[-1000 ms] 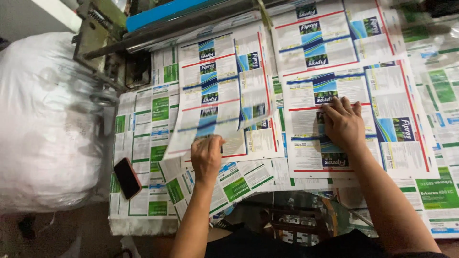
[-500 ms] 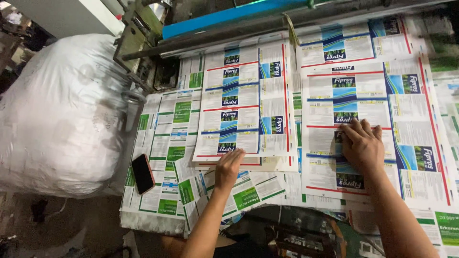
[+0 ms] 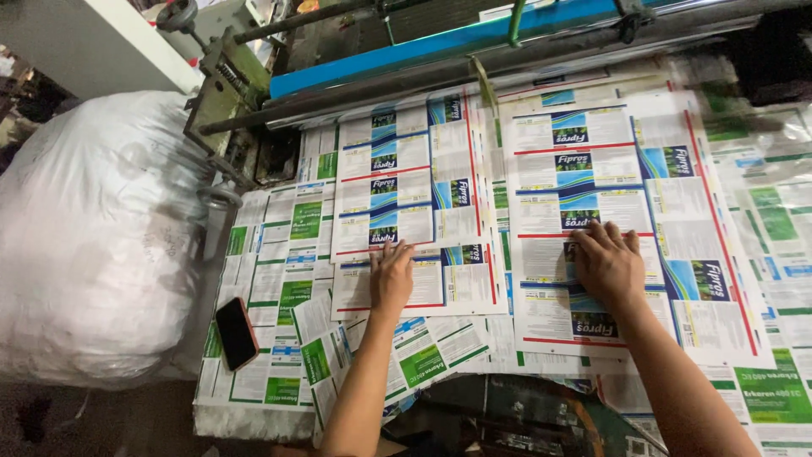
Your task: Manually feeding and aligning printed sheets into a screen printing machine.
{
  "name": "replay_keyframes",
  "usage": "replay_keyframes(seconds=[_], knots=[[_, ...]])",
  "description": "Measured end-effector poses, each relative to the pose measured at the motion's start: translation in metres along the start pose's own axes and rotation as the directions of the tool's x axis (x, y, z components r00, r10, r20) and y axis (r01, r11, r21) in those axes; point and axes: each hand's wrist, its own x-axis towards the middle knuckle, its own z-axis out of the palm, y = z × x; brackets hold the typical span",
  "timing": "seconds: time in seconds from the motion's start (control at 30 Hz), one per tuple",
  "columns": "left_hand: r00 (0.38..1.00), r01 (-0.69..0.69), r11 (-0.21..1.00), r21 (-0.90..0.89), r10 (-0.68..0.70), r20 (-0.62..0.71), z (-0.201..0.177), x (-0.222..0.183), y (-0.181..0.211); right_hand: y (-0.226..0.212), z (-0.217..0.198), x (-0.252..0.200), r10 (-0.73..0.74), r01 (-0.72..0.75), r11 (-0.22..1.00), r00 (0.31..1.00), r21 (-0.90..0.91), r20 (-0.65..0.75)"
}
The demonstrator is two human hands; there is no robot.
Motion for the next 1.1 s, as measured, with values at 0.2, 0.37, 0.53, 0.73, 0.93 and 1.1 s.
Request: replay_keyframes(seconds=[0.2,0.37,0.53,0.73,0.93,1.1], knots=[[0.965,0.112,0.982,-0.151,-0.071,0.253,-0.04,-0.065,0.049,-0.007,0.005,-0.037,0.015,0.001,0.997,0.981,-0.081,0.191],[0.963,0.022,0.986,-0.165,0.023,0.269,-0.049,-0.09,0.042,-0.059,-0.075,-0.083,-0.069,0.082,0.997,0.89,-0.008,0.45],[0.979,-0.034,0.993,-0.116,0.056,0.195,-0.037,-0.09,0.029,-0.068,-0.089,-0.124,-0.158,0.114,0.986,0.881,0.125,0.446],[0.988,-0.138,0.99,-0.026,0.14,0.069,-0.024,-0.087,0.017,-0.058,-0.086,-0.152,-0.167,0.15,0.986,0.821,0.076,0.546],[0.988,-0.152,0.987,0.051,0.15,0.049,-0.023,-0.088,0.013,-0.023,-0.078,-0.172,-0.35,0.3,0.936,0.755,0.183,0.555],[0.992,-0.126,0.991,-0.052,0.126,0.005,-0.035,-0.086,0.023,0.053,-0.082,-0.18,0.038,0.003,0.996,0.903,-0.094,0.428]])
